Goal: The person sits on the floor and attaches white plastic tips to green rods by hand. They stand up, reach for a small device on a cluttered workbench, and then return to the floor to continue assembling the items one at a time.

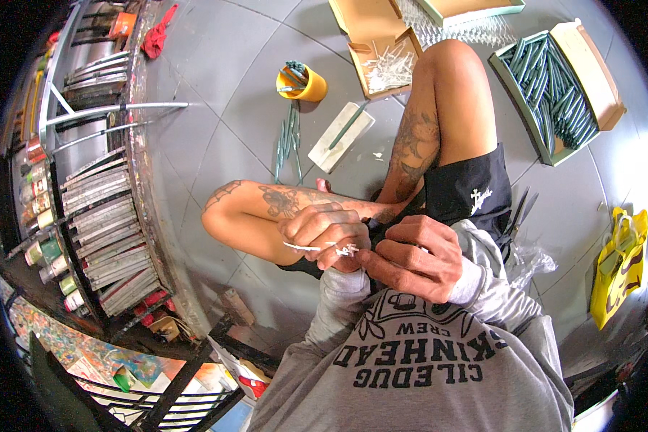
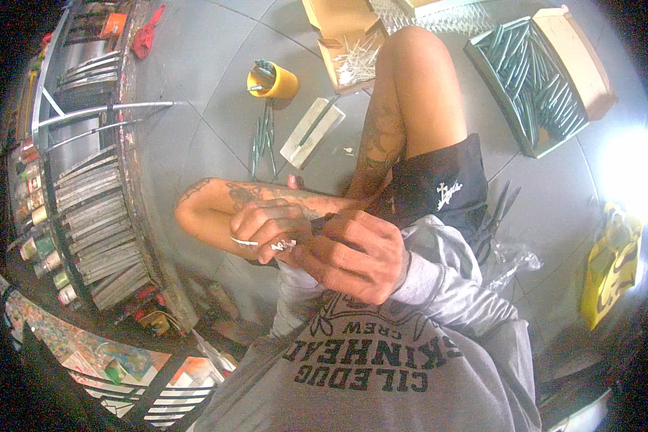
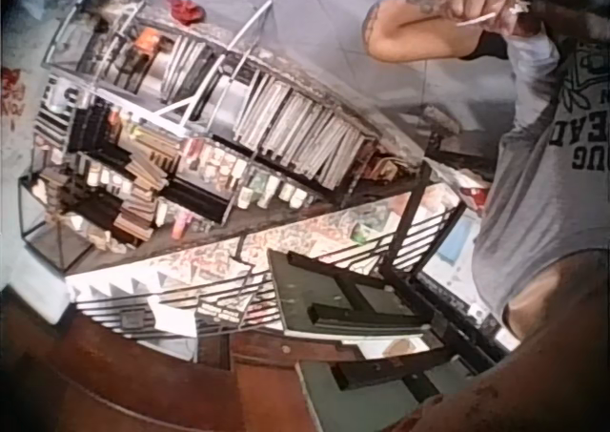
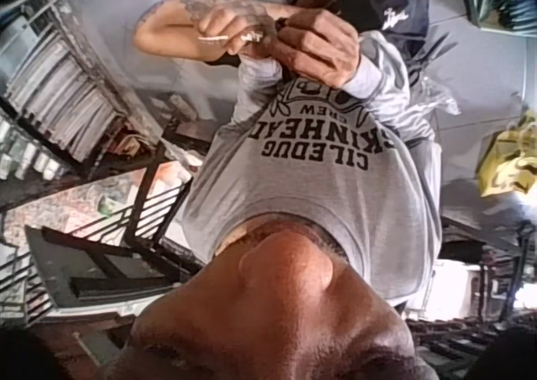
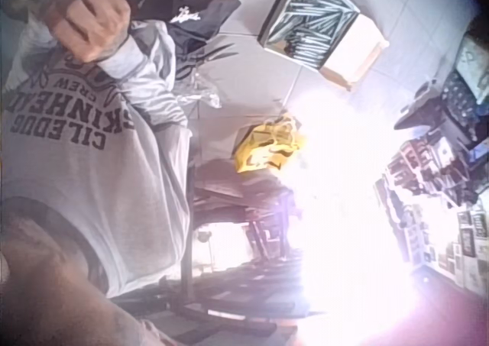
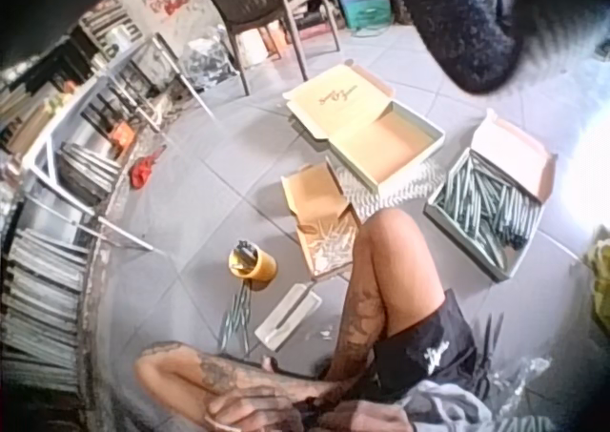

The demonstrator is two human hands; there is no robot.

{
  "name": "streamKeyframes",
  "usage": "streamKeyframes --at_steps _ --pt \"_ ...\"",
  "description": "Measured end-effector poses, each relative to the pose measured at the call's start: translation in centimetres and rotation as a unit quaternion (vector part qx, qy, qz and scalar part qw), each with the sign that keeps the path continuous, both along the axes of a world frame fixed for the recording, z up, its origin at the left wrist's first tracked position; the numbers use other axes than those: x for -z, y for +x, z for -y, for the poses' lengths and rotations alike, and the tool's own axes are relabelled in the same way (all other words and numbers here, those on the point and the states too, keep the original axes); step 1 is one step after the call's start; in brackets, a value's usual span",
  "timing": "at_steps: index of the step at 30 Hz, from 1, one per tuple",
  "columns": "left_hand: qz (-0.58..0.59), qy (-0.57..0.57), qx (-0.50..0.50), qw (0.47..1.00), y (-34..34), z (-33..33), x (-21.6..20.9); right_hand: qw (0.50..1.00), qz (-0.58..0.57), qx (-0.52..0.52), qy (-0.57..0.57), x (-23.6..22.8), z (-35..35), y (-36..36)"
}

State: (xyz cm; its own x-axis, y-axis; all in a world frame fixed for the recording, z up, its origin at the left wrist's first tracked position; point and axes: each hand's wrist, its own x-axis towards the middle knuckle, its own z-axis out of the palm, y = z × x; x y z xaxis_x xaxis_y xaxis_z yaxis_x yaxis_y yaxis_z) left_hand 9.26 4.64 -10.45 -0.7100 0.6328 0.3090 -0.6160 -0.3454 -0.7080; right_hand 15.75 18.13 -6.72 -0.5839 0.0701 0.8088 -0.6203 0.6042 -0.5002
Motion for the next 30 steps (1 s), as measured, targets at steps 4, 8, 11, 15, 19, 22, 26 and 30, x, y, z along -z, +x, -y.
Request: streamKeyframes --at_steps 4,8,11,15,19,22,26,30 --pt "0.013 0.001 0.014 1.0 0.0 0.2 0.1 1.0 0.013 -0.024 0.008 0.1 -0.1 0.1" --pt "-0.028 0.022 -0.022 0.999 -0.3 -1.0 -0.1 0.999 0.016 -0.028 0.014 0.1 -0.3 0.1" --pt "-0.008 0.01 -0.034 0.999 0.8 0.1 1.6 0.999 0.023 -0.026 0.01 0.3 -0.2 0.1" --pt "-0.081 -0.237 -0.048 0.967 1.7 5.0 5.0 0.999 0.027 -0.032 0.016 0.1 -0.9 0.2" --pt "-0.123 -0.211 0.013 0.97 -0.2 2.0 1.6 0.993 0.062 -0.092 0.039 -0.6 -2.3 -0.3" --pt "-0.128 -0.255 0.063 0.956 0.2 2.6 2.5 0.98 0.139 -0.136 0.048 -2.1 -4.1 -1.0" --pt "-0.156 -0.249 0.161 0.942 1.8 2.5 2.6 0.913 0.302 -0.272 0.041 -5.5 -6.8 -3.3" --pt "-0.132 -0.233 0.305 0.914 3.2 1.7 3.9 0.733 0.554 -0.393 0.035 -9.4 -9.2 -7.9"
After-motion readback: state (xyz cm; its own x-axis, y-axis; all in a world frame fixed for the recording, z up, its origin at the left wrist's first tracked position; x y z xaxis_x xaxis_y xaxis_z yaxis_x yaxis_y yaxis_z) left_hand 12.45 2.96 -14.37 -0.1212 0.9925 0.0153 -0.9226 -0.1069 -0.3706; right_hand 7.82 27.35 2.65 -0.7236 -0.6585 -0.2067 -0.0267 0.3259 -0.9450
